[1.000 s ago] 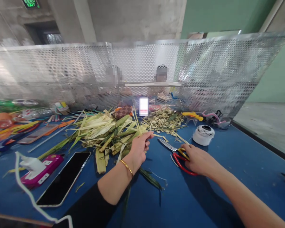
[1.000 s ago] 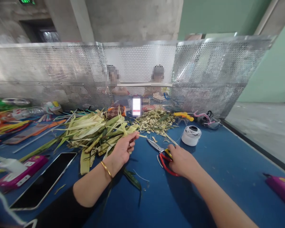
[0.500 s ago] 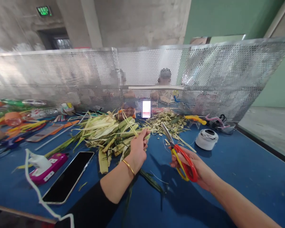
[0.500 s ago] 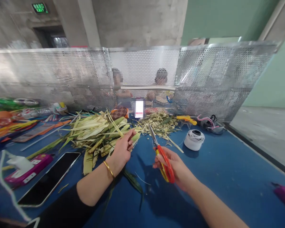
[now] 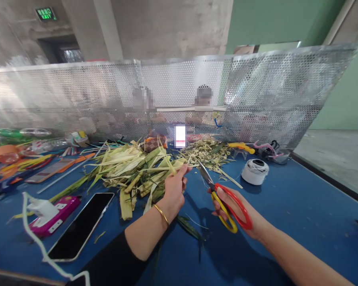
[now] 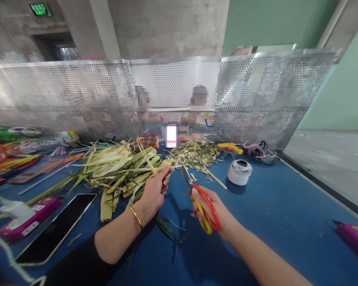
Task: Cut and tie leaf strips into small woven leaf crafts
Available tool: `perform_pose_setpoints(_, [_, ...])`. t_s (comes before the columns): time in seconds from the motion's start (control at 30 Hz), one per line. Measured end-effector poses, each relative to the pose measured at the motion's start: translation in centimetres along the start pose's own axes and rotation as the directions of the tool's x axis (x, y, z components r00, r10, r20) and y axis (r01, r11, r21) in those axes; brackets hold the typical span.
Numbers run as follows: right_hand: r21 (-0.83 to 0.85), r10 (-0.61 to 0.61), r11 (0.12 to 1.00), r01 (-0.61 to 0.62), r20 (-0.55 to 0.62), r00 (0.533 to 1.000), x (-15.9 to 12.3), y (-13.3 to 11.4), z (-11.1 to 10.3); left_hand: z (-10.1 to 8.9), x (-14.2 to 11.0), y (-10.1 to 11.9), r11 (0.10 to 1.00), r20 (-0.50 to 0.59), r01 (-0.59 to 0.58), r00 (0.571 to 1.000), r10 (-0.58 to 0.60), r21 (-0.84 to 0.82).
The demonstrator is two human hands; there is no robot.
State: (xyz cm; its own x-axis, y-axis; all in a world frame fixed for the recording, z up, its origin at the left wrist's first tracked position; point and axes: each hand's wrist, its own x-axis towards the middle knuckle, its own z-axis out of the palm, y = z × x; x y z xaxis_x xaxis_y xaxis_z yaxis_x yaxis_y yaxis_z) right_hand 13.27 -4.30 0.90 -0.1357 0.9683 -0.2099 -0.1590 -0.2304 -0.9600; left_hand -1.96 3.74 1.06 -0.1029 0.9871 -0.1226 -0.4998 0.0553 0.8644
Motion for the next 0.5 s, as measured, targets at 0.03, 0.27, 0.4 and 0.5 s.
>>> perform_pose_setpoints(0.03, [-0.004, 0.001, 1.000, -0.001, -0.002, 1.000, 0.01, -0.04, -0.03, 0.03, -0.05, -0.03, 1.000, 0.008, 0.000, 1.000, 0.000, 0.007])
perform_pose_setpoints(0.27, [-0.048, 0.019, 0.999, -0.020, -0.026, 0.999, 0.15, -0.06, -0.21, 0.27, -0.18, -0.02, 0.999, 0.010, 0.024, 1.000, -0.024, 0.042])
perform_pose_setpoints(0.4, [-0.052, 0.008, 0.999, -0.009, -0.007, 1.000, 0.21, 0.09, -0.37, 0.26, -0.11, -0.22, 0.998, 0.000, 0.033, 0.999, -0.033, 0.054])
perform_pose_setpoints(0.5, [-0.075, 0.003, 0.997, -0.004, -0.013, 1.000, 0.16, 0.08, -0.28, 0.19, -0.02, -0.38, 0.998, 0.005, 0.041, 0.999, -0.041, 0.057])
